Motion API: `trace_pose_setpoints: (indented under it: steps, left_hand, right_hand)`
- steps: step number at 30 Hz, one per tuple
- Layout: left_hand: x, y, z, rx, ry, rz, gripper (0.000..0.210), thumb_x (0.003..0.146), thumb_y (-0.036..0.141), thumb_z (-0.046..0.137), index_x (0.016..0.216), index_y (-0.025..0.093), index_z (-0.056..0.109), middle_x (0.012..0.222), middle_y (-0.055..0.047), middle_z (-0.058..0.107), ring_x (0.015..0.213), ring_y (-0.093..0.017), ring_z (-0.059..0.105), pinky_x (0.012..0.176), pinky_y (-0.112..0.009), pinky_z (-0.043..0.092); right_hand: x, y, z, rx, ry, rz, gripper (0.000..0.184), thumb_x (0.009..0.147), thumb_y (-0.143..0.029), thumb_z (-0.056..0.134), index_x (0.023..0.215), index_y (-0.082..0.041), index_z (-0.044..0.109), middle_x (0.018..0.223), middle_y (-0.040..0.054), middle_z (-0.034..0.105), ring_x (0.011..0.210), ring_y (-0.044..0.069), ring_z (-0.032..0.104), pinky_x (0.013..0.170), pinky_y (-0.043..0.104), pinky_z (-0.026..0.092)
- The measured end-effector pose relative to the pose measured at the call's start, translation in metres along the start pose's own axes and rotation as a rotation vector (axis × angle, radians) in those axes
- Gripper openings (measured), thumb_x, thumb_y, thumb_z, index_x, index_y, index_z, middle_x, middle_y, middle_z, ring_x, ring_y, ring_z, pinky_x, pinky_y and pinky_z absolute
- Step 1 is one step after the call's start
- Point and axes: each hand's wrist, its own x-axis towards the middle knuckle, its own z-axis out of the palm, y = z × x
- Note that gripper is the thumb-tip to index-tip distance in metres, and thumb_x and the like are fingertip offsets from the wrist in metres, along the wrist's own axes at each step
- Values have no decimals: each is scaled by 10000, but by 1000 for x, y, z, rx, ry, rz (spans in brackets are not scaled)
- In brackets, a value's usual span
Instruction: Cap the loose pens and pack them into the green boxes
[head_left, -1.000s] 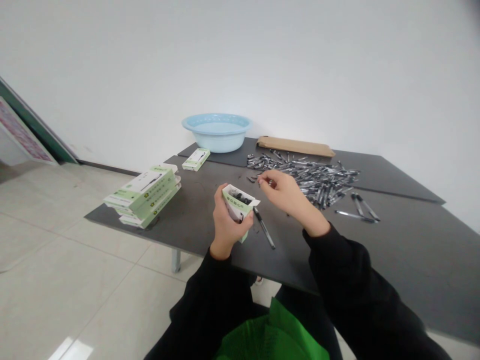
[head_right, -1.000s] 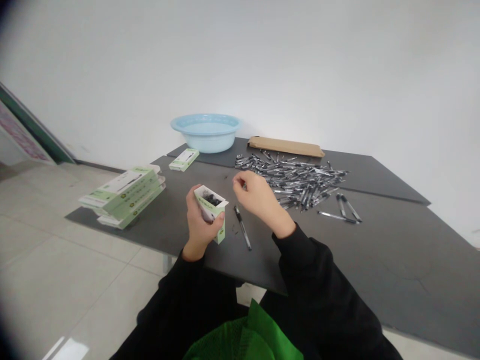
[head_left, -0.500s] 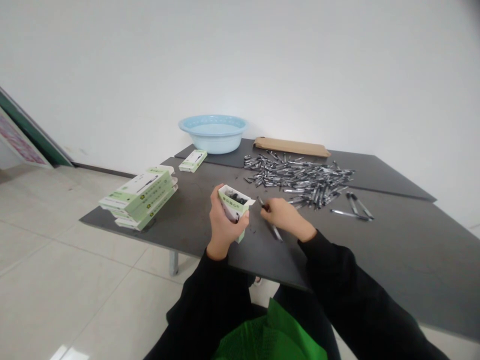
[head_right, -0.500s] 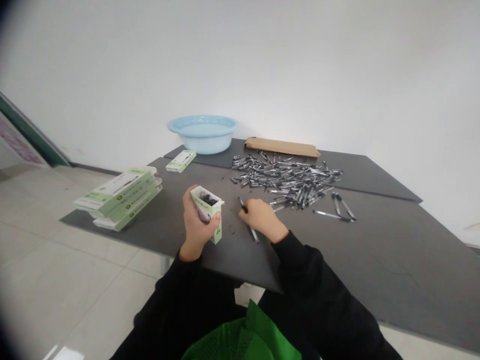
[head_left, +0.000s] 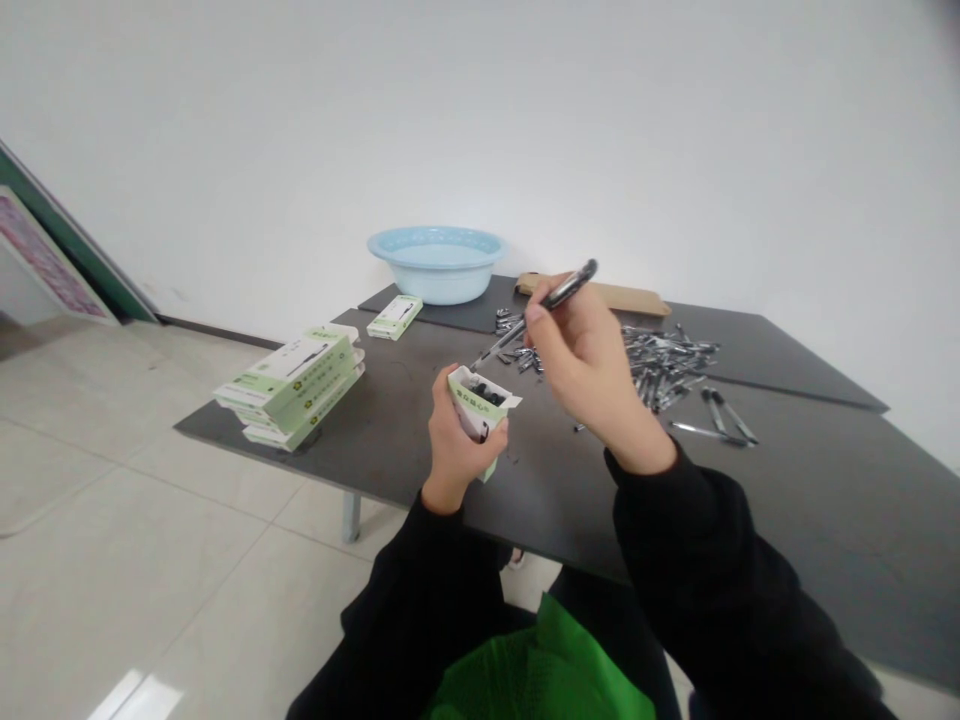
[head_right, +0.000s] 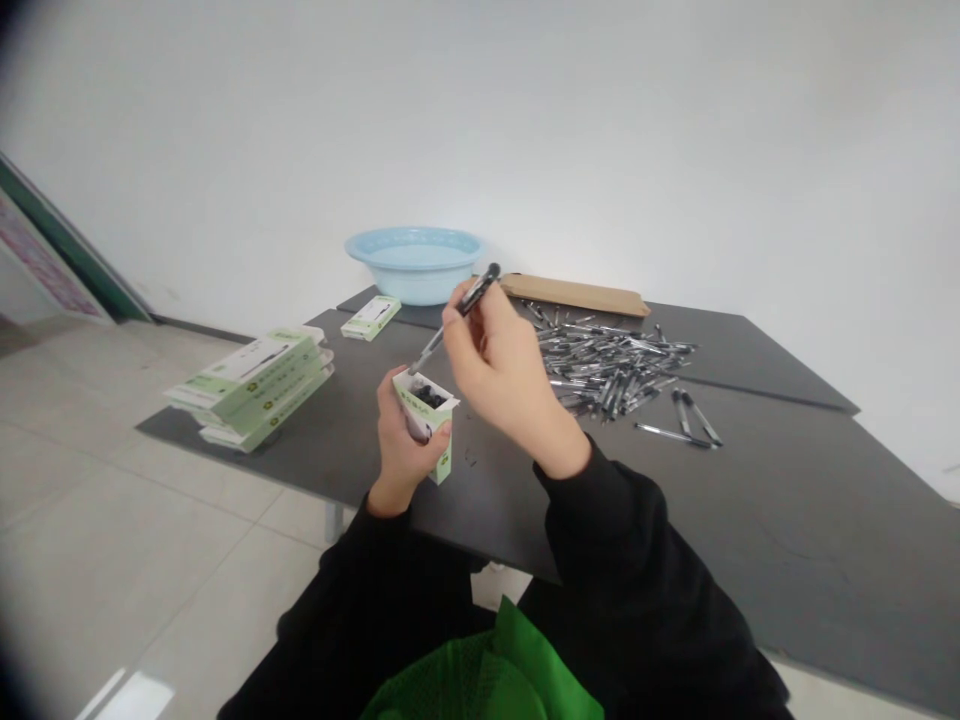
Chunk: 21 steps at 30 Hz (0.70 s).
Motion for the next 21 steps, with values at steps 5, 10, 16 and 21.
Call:
trace_pose_setpoints:
  steps: [5,10,16,21]
  left_hand:
    - [1,1,0,0,10,20,830,680,335,703,1406,174,331,1277,-140,558,1131,-275,614,930,-377,513]
    - [1,-1,1,0,15,32,830,668,312,701,1402,165,341,1312,-155,547,1184,-298,595,949,-390,510]
    - [1,-2,1,0,24,55,829,676,297,699,1407,151,336,1315,-167,548,1206,-304,590,970,-393,507]
    - [1,-2,3,-26,28,62,843,668,291,708,1411,168,330,1332,-161,541,1189,-290,603,970,-393,510]
  right_hand:
    - [-3,4,19,-154,-151,58,132,954,-283,464,1004,-207,560,740,-11,549,618,131,506,595,265,409]
    - [-3,9,29,-338,-457,61,160,935,-263,496,884,-163,610,801,36,578,754,169,547,714,293,431]
    - [-6,16,29,-271,-449,-65,259,988,-261,460,1172,-169,617,1082,89,572,1026,200,539,932,349,423]
    - [-13,15,29,-323,-538,-69,319,1014,-291,429,913,-171,707,1001,80,575,989,203,536,924,367,420]
